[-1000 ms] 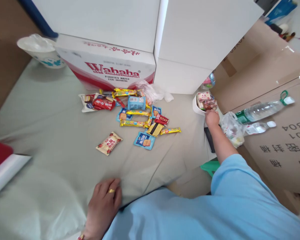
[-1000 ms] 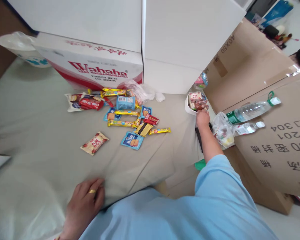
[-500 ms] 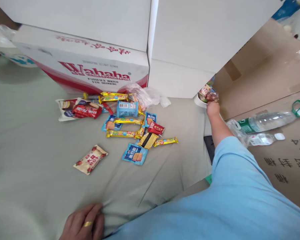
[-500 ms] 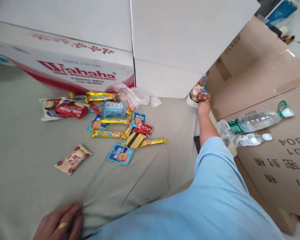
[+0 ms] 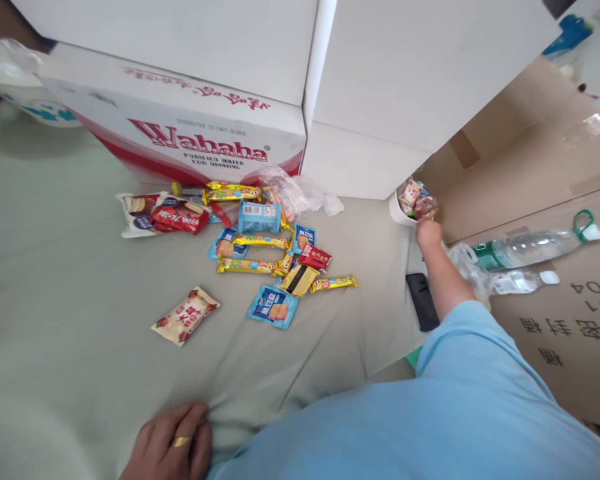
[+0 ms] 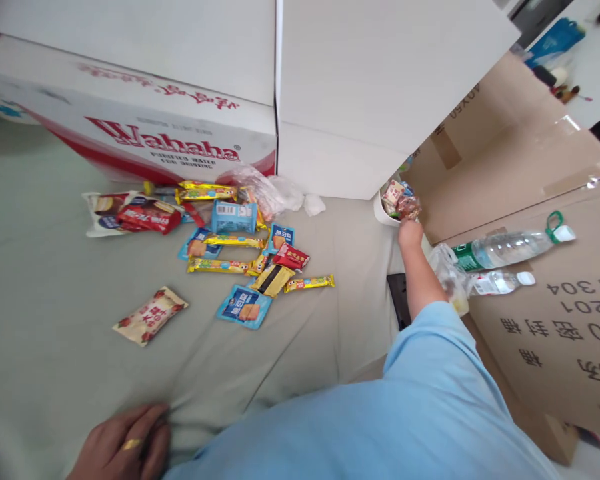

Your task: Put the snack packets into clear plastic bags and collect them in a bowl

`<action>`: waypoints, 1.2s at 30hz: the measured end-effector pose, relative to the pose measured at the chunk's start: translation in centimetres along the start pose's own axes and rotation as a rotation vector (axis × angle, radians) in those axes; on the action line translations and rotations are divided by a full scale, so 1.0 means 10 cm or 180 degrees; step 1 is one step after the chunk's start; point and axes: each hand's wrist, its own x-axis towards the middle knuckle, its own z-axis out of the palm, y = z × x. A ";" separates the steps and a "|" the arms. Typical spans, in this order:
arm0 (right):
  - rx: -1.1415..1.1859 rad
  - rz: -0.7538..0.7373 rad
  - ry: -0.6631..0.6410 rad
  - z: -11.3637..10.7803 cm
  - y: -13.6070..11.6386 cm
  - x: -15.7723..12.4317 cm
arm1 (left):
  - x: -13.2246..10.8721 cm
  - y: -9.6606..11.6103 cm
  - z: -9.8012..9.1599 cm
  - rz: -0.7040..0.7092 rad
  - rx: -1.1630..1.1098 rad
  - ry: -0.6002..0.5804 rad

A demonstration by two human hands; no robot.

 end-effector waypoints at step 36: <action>0.2989 -0.1062 0.0326 -0.89 -2.89 -1.13 | 0.08 0.22 -0.10 -0.0322 -0.0228 0.0250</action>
